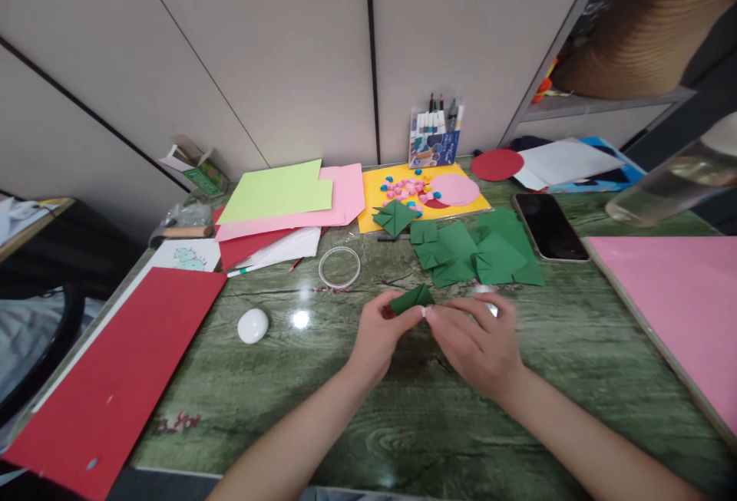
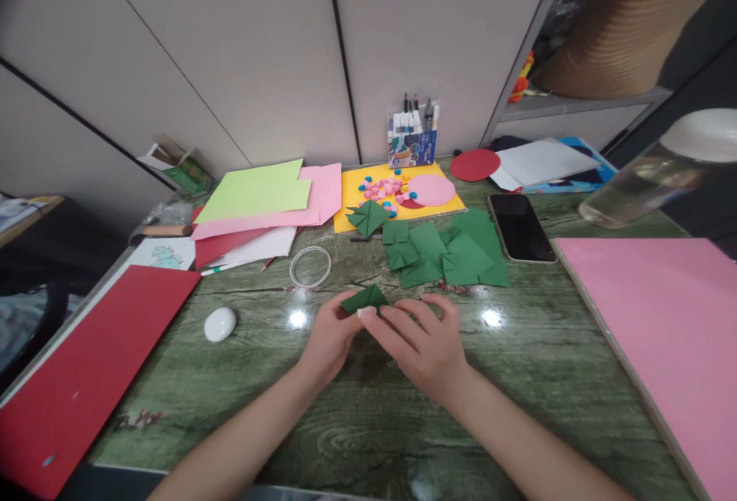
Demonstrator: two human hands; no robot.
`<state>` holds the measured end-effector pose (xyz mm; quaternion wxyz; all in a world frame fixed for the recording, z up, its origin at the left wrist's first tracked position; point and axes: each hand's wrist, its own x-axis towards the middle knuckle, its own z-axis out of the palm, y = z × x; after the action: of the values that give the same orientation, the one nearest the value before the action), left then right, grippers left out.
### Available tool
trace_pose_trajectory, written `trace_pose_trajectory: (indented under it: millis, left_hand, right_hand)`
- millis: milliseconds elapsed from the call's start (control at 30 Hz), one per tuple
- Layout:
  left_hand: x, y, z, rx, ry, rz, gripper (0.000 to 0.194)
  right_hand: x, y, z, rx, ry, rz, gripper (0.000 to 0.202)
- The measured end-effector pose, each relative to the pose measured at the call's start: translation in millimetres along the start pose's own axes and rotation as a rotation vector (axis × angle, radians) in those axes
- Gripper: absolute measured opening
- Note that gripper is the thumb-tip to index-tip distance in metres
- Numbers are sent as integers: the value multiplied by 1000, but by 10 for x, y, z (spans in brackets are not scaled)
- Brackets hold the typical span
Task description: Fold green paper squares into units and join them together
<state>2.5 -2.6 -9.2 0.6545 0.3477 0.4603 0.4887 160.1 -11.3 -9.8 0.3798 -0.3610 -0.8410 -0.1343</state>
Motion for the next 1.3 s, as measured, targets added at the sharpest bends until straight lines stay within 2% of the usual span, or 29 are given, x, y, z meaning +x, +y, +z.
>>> trace_pose_trajectory:
  millis: [333, 500, 600, 667, 733, 800, 1033, 1300]
  left_hand:
    - [58, 16, -67, -39, 6, -67, 19]
    - [82, 95, -84, -133, 21, -110, 23]
    - [102, 129, -104, -149, 23, -116, 23]
    - [112, 140, -114, -141, 25, -114, 23]
    - [115, 146, -118, -129, 17, -106, 24]
    - [111, 152, -116, -108, 5, -99, 25]
    - [86, 151, -114, -20, -82, -114, 24]
    - [92, 118, -121, 6, -101, -120, 24]
  right_hand:
    - [22, -37, 39, 87, -99, 185, 47]
    - [26, 44, 24, 199, -42, 470, 52]
    - [36, 92, 25, 392, 28, 655, 59]
    - [48, 114, 22, 570, 5, 728, 47]
    - [60, 128, 15, 726, -54, 753, 25]
    - [65, 136, 9, 809, -102, 756, 13]
    - [35, 150, 35, 845, -196, 712, 15]
    - [74, 122, 13, 748, -231, 690, 17]
